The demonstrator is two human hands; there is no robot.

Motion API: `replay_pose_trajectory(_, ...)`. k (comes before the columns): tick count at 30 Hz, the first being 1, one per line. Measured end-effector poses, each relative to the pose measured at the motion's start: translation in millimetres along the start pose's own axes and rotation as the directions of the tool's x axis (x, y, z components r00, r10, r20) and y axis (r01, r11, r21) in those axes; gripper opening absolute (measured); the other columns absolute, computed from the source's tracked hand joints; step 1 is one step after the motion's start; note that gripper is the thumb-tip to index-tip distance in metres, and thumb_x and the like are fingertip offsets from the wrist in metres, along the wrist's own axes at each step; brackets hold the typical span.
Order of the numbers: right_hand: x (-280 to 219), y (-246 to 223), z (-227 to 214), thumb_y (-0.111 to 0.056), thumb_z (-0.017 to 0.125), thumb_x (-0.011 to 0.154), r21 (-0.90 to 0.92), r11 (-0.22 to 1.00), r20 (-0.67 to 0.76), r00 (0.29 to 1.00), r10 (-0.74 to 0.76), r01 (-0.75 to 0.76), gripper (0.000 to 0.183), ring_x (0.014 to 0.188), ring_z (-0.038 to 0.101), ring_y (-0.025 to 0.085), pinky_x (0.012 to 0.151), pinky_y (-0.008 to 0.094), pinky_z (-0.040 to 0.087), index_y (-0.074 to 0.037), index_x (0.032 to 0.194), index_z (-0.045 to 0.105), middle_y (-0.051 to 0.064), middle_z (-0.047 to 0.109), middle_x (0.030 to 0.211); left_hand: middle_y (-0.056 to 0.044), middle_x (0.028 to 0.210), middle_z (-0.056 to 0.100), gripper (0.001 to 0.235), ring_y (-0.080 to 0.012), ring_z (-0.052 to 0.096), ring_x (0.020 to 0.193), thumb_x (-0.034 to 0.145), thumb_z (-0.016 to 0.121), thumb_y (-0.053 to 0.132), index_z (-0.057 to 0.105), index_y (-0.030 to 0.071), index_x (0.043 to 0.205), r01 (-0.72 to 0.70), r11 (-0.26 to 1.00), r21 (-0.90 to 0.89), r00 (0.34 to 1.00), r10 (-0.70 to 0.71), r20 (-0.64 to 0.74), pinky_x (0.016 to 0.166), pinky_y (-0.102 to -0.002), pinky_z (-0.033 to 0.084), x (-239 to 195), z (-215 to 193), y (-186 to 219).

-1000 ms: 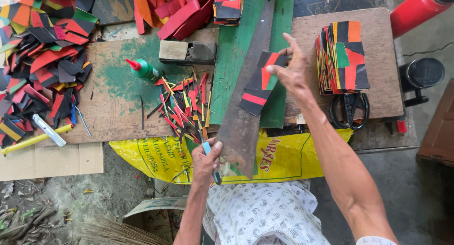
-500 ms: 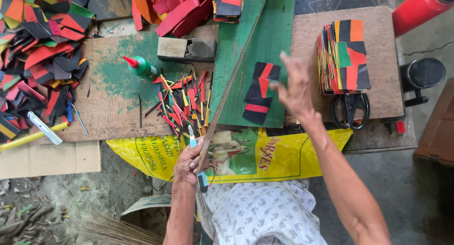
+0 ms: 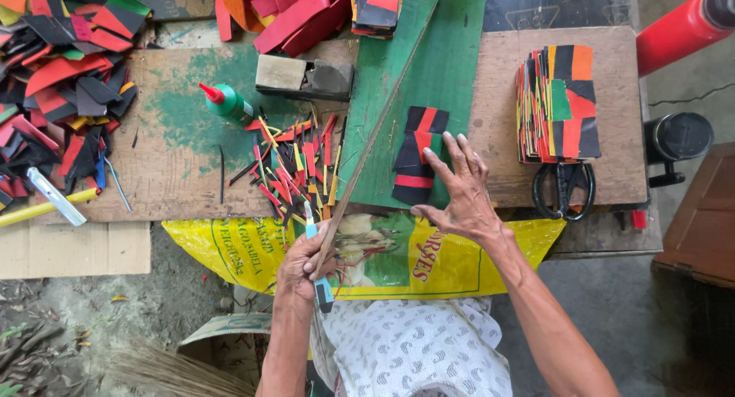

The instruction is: The person uses a utility knife and a metal ruler to trim the edges of small, multicolored rectangular pieces of material. The person repeatedly aligns the ruler, cuts along the edge, and stacks the finished pieces on the table.

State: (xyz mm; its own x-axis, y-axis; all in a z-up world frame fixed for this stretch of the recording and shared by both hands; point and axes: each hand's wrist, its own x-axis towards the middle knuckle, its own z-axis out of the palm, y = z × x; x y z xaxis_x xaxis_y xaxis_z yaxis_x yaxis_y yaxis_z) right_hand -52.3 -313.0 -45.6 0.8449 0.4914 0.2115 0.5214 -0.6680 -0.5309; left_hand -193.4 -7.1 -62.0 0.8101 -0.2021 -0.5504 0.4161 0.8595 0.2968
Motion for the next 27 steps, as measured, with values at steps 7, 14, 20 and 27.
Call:
replay_pose_trajectory(7,9,10,0,-0.058,0.083,0.073,-0.024,0.999,-0.001,1.000,0.023,-0.023,0.099,0.155,0.021,0.042,0.122,0.056,0.018,-0.016,0.155,0.046,0.021,0.028,0.166,0.009,0.050,0.041,0.021,-0.0002,0.030,0.035,0.103,0.056,0.013,0.060,-0.003,0.116,-0.001,1.000,-0.011,0.995,0.002,0.099,0.034,-0.019,0.026,7,-11,1)
replay_pose_trajectory(14,13,15,4,-0.055,0.083,0.076,-0.033,0.999,-0.015,1.000,0.016,-0.017,0.095,0.156,0.022,0.040,0.123,0.055,0.017,-0.016,0.156,0.048,0.019,0.030,0.167,0.008,0.054,0.041,0.014,-0.0011,0.032,0.038,0.106,0.056,0.011,0.056,-0.002,0.113,-0.013,0.999,-0.044,0.996,0.017,0.087,0.036,-0.020,0.028,8,-18,-1)
replay_pose_trajectory(20,15,15,3,-0.055,0.083,0.075,-0.026,0.999,-0.008,0.999,0.038,-0.038,0.096,0.155,0.022,0.039,0.122,0.056,0.016,-0.017,0.155,0.048,0.017,0.030,0.167,0.007,0.056,0.041,0.017,-0.0001,0.032,0.037,0.104,0.055,0.011,0.058,-0.002,0.115,0.002,0.998,-0.056,0.996,0.003,0.085,0.033,-0.019,0.028,6,-8,0)
replay_pose_trajectory(27,21,16,2,-0.054,0.084,0.074,-0.035,0.999,0.022,0.999,0.042,-0.041,0.097,0.154,0.022,0.038,0.121,0.056,0.016,-0.018,0.156,0.047,0.017,0.029,0.168,0.007,0.058,0.042,0.021,0.0000,0.032,0.038,0.104,0.055,0.010,0.058,-0.005,0.120,0.002,0.998,-0.068,0.996,0.005,0.092,0.033,-0.018,0.028,5,-1,0)
